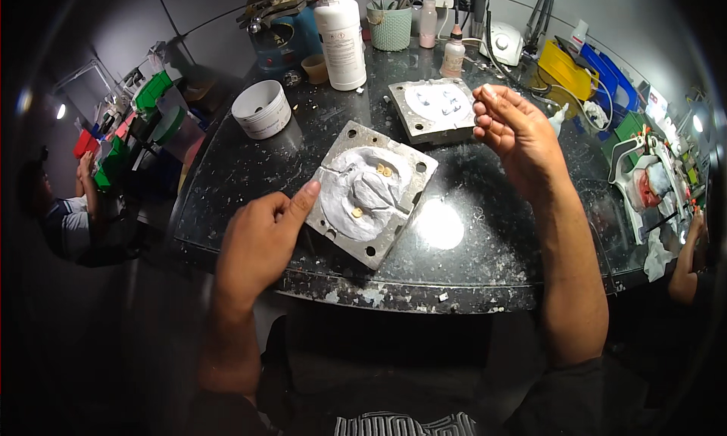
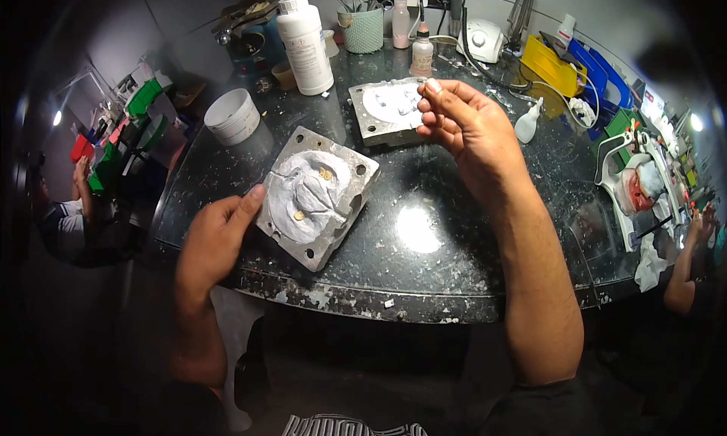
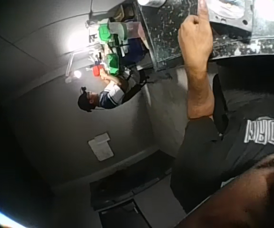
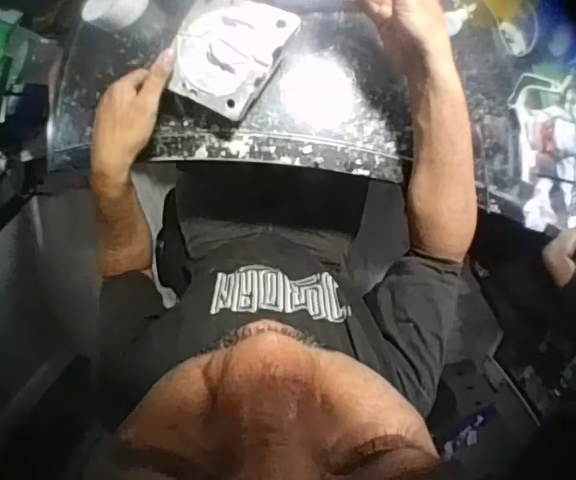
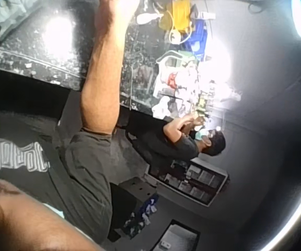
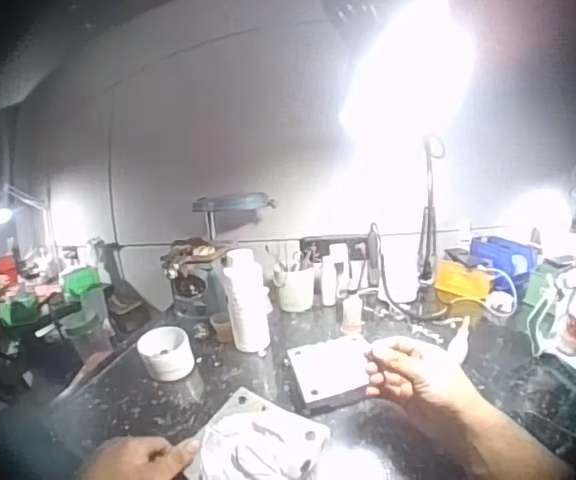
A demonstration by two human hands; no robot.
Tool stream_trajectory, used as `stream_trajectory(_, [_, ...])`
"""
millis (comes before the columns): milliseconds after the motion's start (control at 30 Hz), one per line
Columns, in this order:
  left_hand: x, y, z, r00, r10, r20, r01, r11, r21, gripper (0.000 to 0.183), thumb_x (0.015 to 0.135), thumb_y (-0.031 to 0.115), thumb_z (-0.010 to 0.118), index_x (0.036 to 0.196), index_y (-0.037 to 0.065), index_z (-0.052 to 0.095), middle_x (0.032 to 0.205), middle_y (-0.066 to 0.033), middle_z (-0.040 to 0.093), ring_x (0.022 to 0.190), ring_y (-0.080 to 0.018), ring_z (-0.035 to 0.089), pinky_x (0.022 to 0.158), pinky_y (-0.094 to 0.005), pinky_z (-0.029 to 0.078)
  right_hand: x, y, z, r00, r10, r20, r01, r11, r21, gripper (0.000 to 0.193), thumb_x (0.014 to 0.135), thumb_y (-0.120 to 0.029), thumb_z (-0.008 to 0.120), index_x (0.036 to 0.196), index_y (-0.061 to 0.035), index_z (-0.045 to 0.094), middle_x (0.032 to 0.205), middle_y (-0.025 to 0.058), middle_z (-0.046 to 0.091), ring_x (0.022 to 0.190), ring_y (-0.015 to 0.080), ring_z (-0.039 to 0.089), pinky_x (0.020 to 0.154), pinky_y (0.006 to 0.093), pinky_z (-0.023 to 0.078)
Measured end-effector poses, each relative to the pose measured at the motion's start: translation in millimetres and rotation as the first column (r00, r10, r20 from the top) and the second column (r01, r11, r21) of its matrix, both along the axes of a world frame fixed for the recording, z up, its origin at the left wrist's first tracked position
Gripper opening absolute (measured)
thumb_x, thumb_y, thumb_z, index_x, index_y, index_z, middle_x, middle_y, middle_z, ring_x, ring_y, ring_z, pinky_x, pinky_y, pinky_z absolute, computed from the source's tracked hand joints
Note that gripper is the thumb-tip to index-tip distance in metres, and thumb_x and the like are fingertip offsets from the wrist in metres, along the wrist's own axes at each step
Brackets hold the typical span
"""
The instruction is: The person uses a metal spatula to smooth a white paste inside a square metal mold. They then place several small, tooth-shaped pieces into the mold one by one, adjusting their positions with their fingers.
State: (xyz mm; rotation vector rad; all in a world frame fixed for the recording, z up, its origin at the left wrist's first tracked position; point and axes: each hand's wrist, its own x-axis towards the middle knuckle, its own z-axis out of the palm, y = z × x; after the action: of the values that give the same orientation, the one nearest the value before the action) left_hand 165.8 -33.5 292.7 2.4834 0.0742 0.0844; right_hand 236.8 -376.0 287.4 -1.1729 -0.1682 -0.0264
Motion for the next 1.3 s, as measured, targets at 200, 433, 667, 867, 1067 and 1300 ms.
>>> stream_trajectory(200, [20, -13, -33, 0.994, -0.08, 0.07, 0.102, 0.908, -0.406, 0.054, 0.104, 0.05, 0.065, 0.094, -0.003, 0.065, 0.08, -0.0155, 0.067, 0.075, -0.0209, 0.061, 0.072, -0.0373, 0.049, 5, 2, -2, 0.998, -0.057, 0.018, 0.057, 0.998, 0.005, 0.021, 0.1, -0.014, 0.075, 0.114, 0.0005, 0.071, 0.102, 0.0072, 0.074, 0.091, 0.0117, 0.073, 0.086, 0.0247, 0.062])
stream_trajectory(433, [82, -32, -21, 0.966, -0.23, 0.117, 0.215, 0.464, -0.859, 0.021, 0.109, 0.029, 0.062, 0.102, 0.009, 0.06, 0.096, -0.0017, 0.066, 0.088, -0.0078, 0.063, 0.081, -0.0254, 0.052, 16, -22, -5, 0.95, -0.3, 0.09, 0.301, 0.954, 0.004, 0.022, 0.099, -0.015, 0.075, 0.115, -0.0001, 0.071, 0.104, 0.0089, 0.076, 0.093, 0.0131, 0.073, 0.089, 0.0271, 0.061])
stream_trajectory(667, [136, -24, -8, 0.776, -0.628, 0.05, 0.484, 0.544, -0.686, 0.024, 0.108, 0.03, 0.062, 0.1, 0.008, 0.064, 0.091, 0.0054, 0.06, 0.087, -0.0016, 0.056, 0.077, -0.0183, 0.043, 12, -3, -5, 0.969, -0.232, 0.09, 0.241, 0.965, -0.105, 0.027, 0.101, -0.017, 0.075, 0.119, 0.0016, 0.074, 0.104, 0.0084, 0.076, 0.094, 0.0128, 0.072, 0.088, 0.0268, 0.06])
stream_trajectory(867, [112, -29, -20, 0.734, -0.673, 0.087, 0.506, 0.457, -0.731, 0.028, 0.109, 0.032, 0.06, 0.1, 0.006, 0.063, 0.088, 0.0049, 0.063, 0.08, -0.0011, 0.055, 0.071, -0.0198, 0.044, 3, 7, -8, 0.974, -0.209, 0.085, 0.223, 0.955, -0.196, 0.03, 0.101, -0.018, 0.074, 0.123, 0.0033, 0.073, 0.105, 0.0097, 0.076, 0.093, 0.0122, 0.072, 0.085, 0.0259, 0.06])
stream_trajectory(1067, [100, -28, -6, 0.762, -0.648, -0.008, 0.447, 0.534, -0.718, 0.026, 0.11, 0.027, 0.059, 0.096, 0.005, 0.061, 0.083, 0.0067, 0.058, 0.076, 0.0006, 0.051, 0.068, -0.0193, 0.041, -5, 15, -4, 0.984, -0.175, 0.047, 0.181, 0.94, -0.288, 0.03, 0.102, -0.016, 0.073, 0.123, 0.0045, 0.073, 0.103, 0.0112, 0.077, 0.088, 0.0123, 0.073, 0.081, 0.0251, 0.059])
stream_trajectory(1300, [92, -30, -10, 0.831, -0.529, 0.171, 0.496, 0.566, -0.658, 0.035, 0.105, 0.031, 0.067, 0.085, 0.002, 0.062, 0.061, 0.0026, 0.053, 0.056, -0.0034, 0.044, 0.05, -0.029, 0.033, -4, 19, -5, 0.987, -0.158, 0.04, 0.163, 0.933, -0.322, 0.028, 0.101, -0.012, 0.071, 0.123, 0.0058, 0.072, 0.103, 0.0128, 0.077, 0.089, 0.0143, 0.073, 0.081, 0.0262, 0.06])
